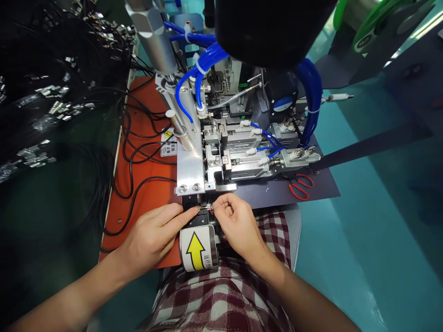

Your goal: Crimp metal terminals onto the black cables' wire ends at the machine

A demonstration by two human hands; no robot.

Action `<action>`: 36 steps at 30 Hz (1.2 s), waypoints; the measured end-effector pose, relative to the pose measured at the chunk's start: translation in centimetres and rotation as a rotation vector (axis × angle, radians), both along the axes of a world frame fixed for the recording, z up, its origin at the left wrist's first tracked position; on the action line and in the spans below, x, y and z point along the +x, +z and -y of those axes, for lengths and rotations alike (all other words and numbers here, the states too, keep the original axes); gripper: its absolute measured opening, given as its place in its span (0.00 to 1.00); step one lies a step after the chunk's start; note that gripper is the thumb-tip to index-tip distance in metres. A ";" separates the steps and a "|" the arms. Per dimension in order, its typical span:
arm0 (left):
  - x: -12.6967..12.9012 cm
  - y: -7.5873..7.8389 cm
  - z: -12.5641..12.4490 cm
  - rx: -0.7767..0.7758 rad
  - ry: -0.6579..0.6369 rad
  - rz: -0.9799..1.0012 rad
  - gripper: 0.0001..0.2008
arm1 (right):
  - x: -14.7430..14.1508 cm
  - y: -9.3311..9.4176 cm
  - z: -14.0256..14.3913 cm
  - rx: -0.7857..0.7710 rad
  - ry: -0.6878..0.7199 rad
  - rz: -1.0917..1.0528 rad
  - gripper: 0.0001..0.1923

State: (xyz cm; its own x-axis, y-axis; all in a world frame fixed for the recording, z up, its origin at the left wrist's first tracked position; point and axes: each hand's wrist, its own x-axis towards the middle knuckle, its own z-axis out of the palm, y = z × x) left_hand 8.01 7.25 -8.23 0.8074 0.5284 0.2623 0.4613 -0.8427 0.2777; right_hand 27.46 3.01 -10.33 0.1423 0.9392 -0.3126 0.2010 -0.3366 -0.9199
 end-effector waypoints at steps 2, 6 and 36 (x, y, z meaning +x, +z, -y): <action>0.0 -0.1 0.0 -0.003 0.001 -0.006 0.16 | 0.1 0.2 -0.1 -0.046 0.001 -0.031 0.10; -0.1 -0.1 0.1 0.004 0.001 -0.006 0.16 | -0.3 1.0 -0.4 -0.003 -0.019 -0.038 0.10; -0.2 0.1 0.1 0.013 0.001 -0.013 0.16 | -0.6 1.3 1.7 0.261 0.061 0.379 0.06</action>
State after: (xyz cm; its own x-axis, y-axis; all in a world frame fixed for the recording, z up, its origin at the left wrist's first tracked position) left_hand 7.85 7.15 -8.17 0.8104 0.5256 0.2589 0.4652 -0.8459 0.2609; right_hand 26.90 1.35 -9.07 0.1429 0.9897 -0.0015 0.5519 -0.0809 -0.8300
